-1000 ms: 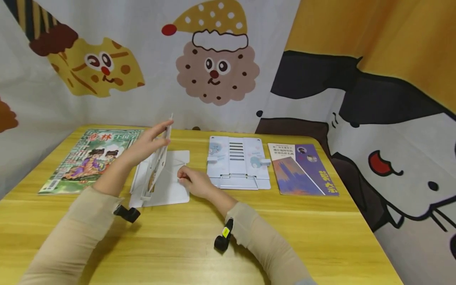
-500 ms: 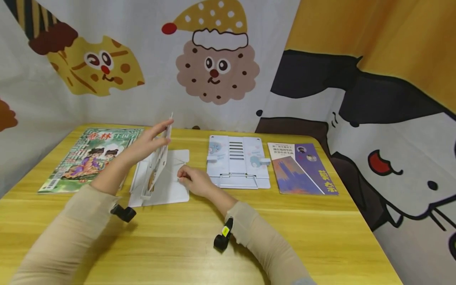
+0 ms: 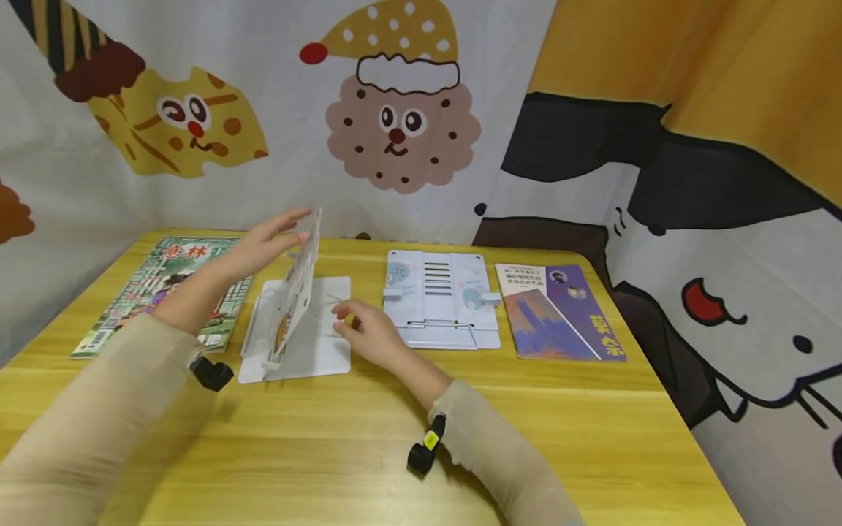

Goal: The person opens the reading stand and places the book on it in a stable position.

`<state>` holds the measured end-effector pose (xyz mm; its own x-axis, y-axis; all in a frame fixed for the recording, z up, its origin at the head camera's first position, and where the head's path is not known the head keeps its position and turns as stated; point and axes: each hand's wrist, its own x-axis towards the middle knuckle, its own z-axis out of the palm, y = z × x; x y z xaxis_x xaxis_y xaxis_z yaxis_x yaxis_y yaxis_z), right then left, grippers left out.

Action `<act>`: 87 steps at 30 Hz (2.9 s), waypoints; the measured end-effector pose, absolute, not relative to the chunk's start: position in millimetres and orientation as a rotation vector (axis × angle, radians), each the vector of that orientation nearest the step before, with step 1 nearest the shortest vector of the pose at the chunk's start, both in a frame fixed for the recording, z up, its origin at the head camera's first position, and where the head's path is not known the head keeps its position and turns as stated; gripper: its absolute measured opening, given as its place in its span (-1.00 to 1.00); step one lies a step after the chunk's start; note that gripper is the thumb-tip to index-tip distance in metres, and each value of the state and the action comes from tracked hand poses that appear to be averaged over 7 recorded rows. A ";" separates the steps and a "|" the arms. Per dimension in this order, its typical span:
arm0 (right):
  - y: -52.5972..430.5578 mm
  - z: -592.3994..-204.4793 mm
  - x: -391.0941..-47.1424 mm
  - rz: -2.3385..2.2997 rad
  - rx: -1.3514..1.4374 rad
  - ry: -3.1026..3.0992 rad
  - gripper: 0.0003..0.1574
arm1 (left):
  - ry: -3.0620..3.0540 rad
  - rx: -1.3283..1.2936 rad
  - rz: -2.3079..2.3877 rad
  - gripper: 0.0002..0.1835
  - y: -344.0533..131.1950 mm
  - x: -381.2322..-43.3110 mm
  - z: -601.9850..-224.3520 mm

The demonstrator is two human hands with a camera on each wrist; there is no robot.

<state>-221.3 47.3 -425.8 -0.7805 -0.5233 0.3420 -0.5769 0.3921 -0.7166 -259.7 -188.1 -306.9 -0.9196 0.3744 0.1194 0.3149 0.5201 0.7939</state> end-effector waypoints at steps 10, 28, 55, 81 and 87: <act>45.6 -405.0 -198.2 1.507 0.982 -2.293 -0.64 | 2.749 0.561 1.376 -0.27 -195.4 -279.6 -309.5; 12.3 -382.1 -169.3 1.584 0.992 -1.982 -0.35 | 2.547 0.575 1.619 -0.39 -174.6 -279.9 -313.6; 33.5 -337.6 -166.7 1.642 0.943 -2.107 -0.49 | 2.710 0.336 1.583 -0.31 -199.2 -293.7 -326.2; 67.3 -356.0 -273.1 1.677 0.753 -2.258 -0.43 | 2.673 0.225 1.750 -0.35 -240.4 -280.8 -339.6; 67.4 -354.4 -284.1 1.642 0.710 -2.311 -0.43 | 2.621 0.177 1.828 -0.37 -240.7 -278.3 -338.5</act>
